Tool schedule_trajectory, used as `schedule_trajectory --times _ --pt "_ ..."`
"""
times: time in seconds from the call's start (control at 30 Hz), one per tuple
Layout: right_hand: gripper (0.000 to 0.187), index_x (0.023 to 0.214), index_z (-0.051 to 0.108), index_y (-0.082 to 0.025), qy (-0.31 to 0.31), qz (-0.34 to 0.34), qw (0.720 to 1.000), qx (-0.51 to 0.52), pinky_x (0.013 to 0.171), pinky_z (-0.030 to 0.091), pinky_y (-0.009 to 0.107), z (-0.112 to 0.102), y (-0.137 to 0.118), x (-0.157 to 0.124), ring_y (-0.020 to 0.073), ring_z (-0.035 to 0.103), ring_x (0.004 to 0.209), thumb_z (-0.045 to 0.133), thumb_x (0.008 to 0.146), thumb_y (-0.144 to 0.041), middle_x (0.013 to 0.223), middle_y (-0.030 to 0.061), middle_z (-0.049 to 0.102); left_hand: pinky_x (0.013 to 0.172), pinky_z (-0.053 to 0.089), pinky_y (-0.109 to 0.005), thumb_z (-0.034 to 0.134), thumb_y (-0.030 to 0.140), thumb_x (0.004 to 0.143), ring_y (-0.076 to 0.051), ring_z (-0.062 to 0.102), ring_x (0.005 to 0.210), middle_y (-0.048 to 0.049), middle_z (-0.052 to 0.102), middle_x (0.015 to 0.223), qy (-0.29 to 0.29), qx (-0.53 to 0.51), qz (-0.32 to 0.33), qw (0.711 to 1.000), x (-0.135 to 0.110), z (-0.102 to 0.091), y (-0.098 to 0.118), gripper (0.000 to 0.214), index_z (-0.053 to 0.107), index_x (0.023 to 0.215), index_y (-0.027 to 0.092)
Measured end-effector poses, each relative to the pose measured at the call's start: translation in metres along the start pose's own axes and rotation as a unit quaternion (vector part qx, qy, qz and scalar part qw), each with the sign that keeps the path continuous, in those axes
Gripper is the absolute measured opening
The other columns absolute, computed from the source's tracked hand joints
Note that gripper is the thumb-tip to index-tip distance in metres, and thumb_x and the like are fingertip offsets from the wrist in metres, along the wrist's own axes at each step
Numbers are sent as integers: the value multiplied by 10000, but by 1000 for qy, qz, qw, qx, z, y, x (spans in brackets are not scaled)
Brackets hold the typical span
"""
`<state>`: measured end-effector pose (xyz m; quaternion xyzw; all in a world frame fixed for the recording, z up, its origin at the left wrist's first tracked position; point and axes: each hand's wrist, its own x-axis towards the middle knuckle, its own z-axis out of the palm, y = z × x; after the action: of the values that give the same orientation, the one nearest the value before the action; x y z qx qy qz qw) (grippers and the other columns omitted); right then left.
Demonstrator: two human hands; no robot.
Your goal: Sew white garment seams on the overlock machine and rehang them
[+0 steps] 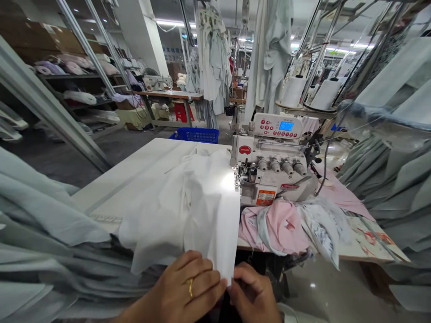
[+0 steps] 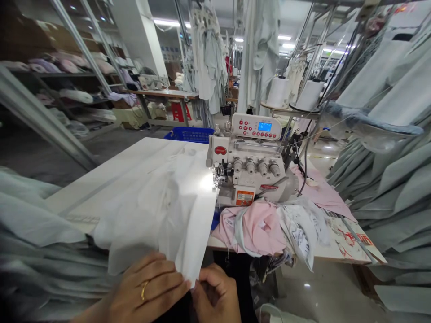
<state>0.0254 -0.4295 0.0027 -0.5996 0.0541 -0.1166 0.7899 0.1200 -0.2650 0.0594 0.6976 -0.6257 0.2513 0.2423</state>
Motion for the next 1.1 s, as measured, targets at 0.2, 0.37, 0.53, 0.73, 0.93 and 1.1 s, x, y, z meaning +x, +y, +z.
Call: schedule_trajectory --times 0.2,0.37,0.53,0.73,0.93,1.1 --pt "289 826 776 -175 -3 6 1000 -17 520 303 215 5 13 0 85 405 552 715 901 -447 670 7 494 1072 440 -349 508 46 914 -129 592 951 1 671 992 53 52 67 995 -20 17 -4 243 704 928 189" --pt "199 834 764 -184 -38 -87 993 -65 569 353 220 3 14 21 122 486 621 644 931 -311 687 16 545 1089 360 -532 501 208 994 -321 401 1314 -155 478 1374 115 140 -170 969 10 46 -26 277 654 1225 206" --pt "302 796 732 -150 -30 -29 996 -76 562 294 223 1 -8 63 110 384 613 617 924 -398 675 0 468 1104 228 -541 433 199 1035 -301 411 1350 -81 497 1478 67 220 -135 964 66 38 -71 275 699 1093 233" --pt "380 685 668 -125 -17 -15 993 -118 557 280 235 0 -39 105 120 370 603 588 838 -464 622 10 463 1195 258 -435 391 103 1028 -225 494 1322 -69 597 1377 -39 164 42 985 64 12 -95 316 661 1189 129" --pt "367 536 629 -138 38 31 994 -99 500 253 224 -5 -43 146 100 376 480 566 734 -441 484 5 476 1188 357 -301 312 29 1007 -124 539 1299 -39 606 1369 -91 111 67 987 61 -3 -112 454 576 1352 161" --pt "487 466 644 -150 54 71 995 -33 467 218 227 -6 -26 166 81 334 394 612 788 -514 391 9 442 1086 482 -300 372 25 935 -139 587 1258 -31 607 1366 -180 -113 -80 974 85 -2 -162 510 650 1299 250"
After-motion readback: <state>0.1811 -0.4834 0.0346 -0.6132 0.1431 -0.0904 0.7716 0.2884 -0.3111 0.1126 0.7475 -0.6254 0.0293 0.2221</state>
